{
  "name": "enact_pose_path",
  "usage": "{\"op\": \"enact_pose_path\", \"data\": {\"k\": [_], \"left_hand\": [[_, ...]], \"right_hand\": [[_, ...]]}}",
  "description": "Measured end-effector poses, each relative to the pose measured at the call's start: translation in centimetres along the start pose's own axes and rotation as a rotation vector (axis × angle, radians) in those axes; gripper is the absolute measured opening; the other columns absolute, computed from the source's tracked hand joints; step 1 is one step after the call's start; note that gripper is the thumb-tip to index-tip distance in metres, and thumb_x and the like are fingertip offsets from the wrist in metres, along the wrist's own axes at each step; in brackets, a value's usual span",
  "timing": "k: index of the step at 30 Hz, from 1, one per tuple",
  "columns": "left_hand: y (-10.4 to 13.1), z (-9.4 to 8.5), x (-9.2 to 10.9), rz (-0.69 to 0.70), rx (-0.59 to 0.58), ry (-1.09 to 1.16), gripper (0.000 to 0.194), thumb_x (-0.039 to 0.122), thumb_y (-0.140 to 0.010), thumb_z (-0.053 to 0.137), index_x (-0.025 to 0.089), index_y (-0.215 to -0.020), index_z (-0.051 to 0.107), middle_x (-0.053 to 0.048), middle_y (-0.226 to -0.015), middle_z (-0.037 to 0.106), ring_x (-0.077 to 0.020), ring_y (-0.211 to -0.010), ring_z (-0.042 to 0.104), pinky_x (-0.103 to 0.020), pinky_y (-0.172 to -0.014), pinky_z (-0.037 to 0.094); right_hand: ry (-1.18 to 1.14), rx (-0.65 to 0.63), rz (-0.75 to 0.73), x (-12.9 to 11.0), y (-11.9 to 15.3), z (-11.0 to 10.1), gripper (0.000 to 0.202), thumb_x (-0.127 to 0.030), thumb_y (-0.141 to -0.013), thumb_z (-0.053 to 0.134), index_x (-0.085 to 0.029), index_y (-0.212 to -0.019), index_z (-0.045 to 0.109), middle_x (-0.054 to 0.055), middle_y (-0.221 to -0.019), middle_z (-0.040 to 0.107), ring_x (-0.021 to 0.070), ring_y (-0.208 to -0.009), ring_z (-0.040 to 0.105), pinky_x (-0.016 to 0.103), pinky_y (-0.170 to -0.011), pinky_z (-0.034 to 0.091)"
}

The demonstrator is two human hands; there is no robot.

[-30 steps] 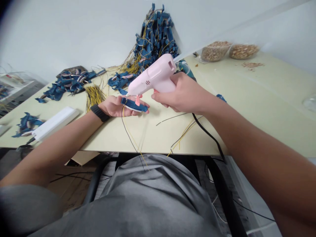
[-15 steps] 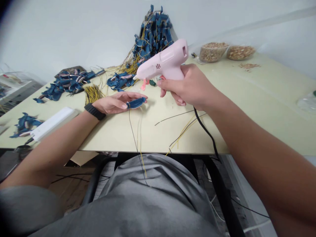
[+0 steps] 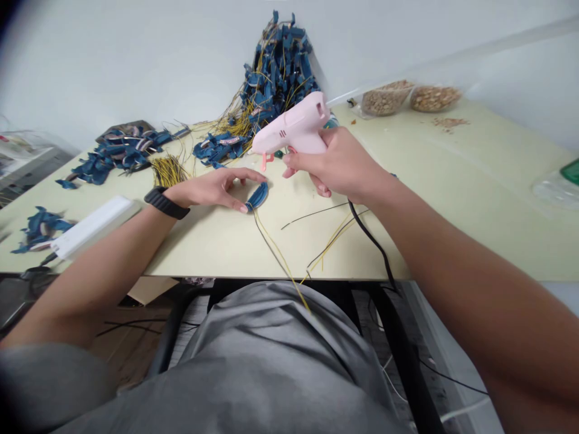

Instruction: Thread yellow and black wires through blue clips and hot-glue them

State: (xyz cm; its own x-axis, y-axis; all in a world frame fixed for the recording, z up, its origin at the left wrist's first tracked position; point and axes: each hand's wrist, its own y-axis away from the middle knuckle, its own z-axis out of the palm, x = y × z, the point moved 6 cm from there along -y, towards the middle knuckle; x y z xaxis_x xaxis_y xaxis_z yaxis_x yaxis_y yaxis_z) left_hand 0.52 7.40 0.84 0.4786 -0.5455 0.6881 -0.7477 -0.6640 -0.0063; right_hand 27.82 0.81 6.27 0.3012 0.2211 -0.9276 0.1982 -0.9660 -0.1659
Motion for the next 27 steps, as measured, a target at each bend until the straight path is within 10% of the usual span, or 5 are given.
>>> {"op": "enact_pose_path", "data": {"k": [5, 13, 20, 24, 27], "left_hand": [[1.4, -2.4, -0.2, -0.080, -0.022, -0.116, 0.115, 0.072, -0.079, 0.113, 0.029, -0.180, 0.077, -0.017, -0.191, 0.067, -0.0495, -0.172, 0.063, -0.059, -0.140, 0.052], [2.1, -8.0, 9.4, 0.257, 0.766, 0.011, 0.035, 0.070, -0.110, 0.093, 0.037, -0.122, 0.098, -0.005, -0.136, 0.093, -0.0411, -0.131, 0.071, -0.063, -0.127, 0.053], [-6.0, -3.4, 20.8, 0.423, 0.353, -0.337, 0.023, 0.037, -0.115, 0.089, 0.022, -0.128, 0.100, -0.003, -0.137, 0.096, -0.0322, -0.136, 0.088, -0.050, -0.129, 0.059], [-8.8, -2.3, 22.5, 0.275, 0.328, -0.586, 0.014, 0.014, -0.108, 0.094, 0.024, -0.100, 0.099, -0.003, -0.109, 0.096, -0.0346, -0.124, 0.084, -0.060, -0.136, 0.052], [-9.2, -2.8, 21.7, 0.255, 0.306, -0.310, 0.024, 0.008, -0.100, 0.095, 0.025, -0.083, 0.091, -0.004, -0.100, 0.089, -0.0374, -0.133, 0.079, -0.063, -0.145, 0.046]], "right_hand": [[0.006, -0.006, 0.009, 0.1, 0.0, -0.1, 0.027, -0.019, -0.106, 0.095, -0.022, -0.085, 0.078, 0.012, -0.100, 0.092, 0.0089, -0.048, 0.045, 0.030, -0.041, 0.041], [0.079, -0.028, 0.092, 0.3, -0.3, 0.7, 0.023, -0.027, -0.100, 0.101, -0.023, -0.088, 0.082, -0.001, -0.055, 0.057, 0.0161, -0.047, 0.050, 0.031, -0.040, 0.040], [0.076, -0.006, 0.146, 0.5, -0.2, 1.2, 0.015, -0.020, -0.102, 0.095, -0.019, -0.090, 0.086, -0.001, -0.059, 0.062, 0.0144, -0.046, 0.050, 0.031, -0.042, 0.037], [0.083, -0.009, 0.142, 1.0, -0.4, 1.0, 0.014, -0.024, -0.100, 0.097, -0.020, -0.091, 0.088, -0.003, -0.057, 0.057, 0.0145, -0.046, 0.049, 0.031, -0.043, 0.036], [0.088, 0.011, 0.120, 0.8, -0.4, 0.9, 0.017, -0.024, -0.099, 0.098, -0.021, -0.089, 0.085, -0.004, -0.057, 0.056, 0.0147, -0.046, 0.049, 0.032, -0.043, 0.035]]}}
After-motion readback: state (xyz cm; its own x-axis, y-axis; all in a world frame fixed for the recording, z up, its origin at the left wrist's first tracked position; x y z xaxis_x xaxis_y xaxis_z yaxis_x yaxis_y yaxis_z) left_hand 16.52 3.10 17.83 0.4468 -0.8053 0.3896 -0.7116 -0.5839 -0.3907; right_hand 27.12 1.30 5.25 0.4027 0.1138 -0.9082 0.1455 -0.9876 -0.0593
